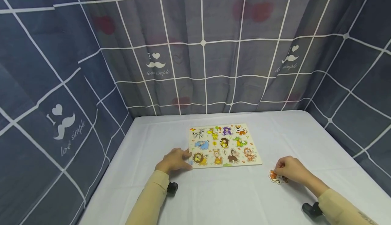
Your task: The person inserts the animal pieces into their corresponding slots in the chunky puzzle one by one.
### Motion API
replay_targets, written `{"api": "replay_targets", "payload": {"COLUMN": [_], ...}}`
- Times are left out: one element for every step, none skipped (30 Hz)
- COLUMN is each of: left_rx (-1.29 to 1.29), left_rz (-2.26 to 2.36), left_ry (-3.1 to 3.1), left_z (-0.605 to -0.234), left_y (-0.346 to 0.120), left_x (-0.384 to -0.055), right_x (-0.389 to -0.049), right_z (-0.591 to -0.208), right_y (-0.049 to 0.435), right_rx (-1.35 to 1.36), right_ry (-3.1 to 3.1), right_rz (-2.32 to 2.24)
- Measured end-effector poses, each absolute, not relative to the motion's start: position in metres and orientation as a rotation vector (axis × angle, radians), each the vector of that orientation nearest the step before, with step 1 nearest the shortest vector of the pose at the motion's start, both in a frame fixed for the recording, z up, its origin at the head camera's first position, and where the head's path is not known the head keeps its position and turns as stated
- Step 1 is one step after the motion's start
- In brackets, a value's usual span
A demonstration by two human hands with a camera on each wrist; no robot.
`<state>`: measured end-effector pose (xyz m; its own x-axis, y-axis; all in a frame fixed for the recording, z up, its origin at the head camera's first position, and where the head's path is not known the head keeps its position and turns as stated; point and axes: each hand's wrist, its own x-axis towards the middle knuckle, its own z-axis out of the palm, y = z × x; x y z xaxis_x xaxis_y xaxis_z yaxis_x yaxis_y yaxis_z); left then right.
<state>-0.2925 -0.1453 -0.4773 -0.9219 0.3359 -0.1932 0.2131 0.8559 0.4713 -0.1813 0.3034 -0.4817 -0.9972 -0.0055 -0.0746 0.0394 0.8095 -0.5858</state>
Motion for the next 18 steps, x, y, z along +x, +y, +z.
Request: {"api": "replay_targets", "payload": {"left_rx": [0.418, 0.419, 0.419, 0.414, 0.41, 0.411, 0.406, 0.403, 0.399, 0.397, 0.405, 0.407, 0.409, 0.411, 0.413, 0.411, 0.406, 0.395], "left_rz": [0.657, 0.659, 0.659, 0.661, 0.663, 0.662, 0.663, 0.664, 0.663, 0.661, 0.657, 0.655, 0.655, 0.654, 0.655, 0.659, 0.665, 0.669], "left_ry": [2.763, 2.763, 2.763, 2.761, 2.76, 2.761, 2.76, 2.76, 2.76, 2.761, 2.764, 2.765, 2.765, 2.763, 2.762, 2.76, 2.758, 2.755], "left_z": [-0.4773, -0.4774, -0.4776, -0.4776, -0.4778, -0.4779, -0.4781, -0.4781, -0.4781, -0.478, -0.478, -0.478, -0.478, -0.4779, -0.478, -0.478, -0.4779, -0.478], "left_y": [-0.1454, -0.1456, -0.1457, -0.1458, -0.1457, -0.1457, -0.1456, -0.1454, -0.1453, -0.1452, -0.1451, -0.1451, -0.1453, -0.1455, -0.1458, -0.1462, -0.1466, -0.1471], "left_x": [-0.2925, -0.2926, -0.2927, -0.2927, -0.2931, -0.2935, -0.2939, -0.2943, -0.2946, -0.2949, -0.2952, -0.2952, -0.295, -0.2948, -0.2945, -0.2942, -0.2937, -0.2932], "right_x": [-0.1803, -0.1794, -0.1783, -0.1771, -0.176, -0.1751, -0.1741, -0.1733, -0.1727, -0.1722, -0.1719, -0.1717, -0.1714, -0.1714, -0.1713, -0.1714, -0.1714, -0.1716], "right_z": [-0.4808, -0.4799, -0.4789, -0.4781, -0.4774, -0.4773, -0.4773, -0.4775, -0.4778, -0.4784, -0.479, -0.4795, -0.4796, -0.4797, -0.4798, -0.4799, -0.4798, -0.4796], "right_y": [0.3033, 0.3029, 0.3024, 0.302, 0.3016, 0.3014, 0.3012, 0.3009, 0.3006, 0.3004, 0.3001, 0.2998, 0.2994, 0.2989, 0.2986, 0.2983, 0.298, 0.2975], "right_rx": [0.019, 0.027, 0.034, 0.04, 0.044, 0.05, 0.052, 0.065, 0.074, 0.082, 0.085, 0.091, 0.093, 0.103, 0.1, 0.101, 0.092, 0.096], "right_ry": [2.922, 2.921, 2.918, 2.914, 2.912, 2.911, 2.91, 2.904, 2.896, 2.89, 2.886, 2.882, 2.877, 2.873, 2.874, 2.875, 2.88, 2.881], "right_rz": [-0.946, -0.942, -0.937, -0.933, -0.925, -0.917, -0.909, -0.904, -0.907, -0.91, -0.91, -0.915, -0.92, -0.924, -0.926, -0.929, -0.931, -0.937]}}
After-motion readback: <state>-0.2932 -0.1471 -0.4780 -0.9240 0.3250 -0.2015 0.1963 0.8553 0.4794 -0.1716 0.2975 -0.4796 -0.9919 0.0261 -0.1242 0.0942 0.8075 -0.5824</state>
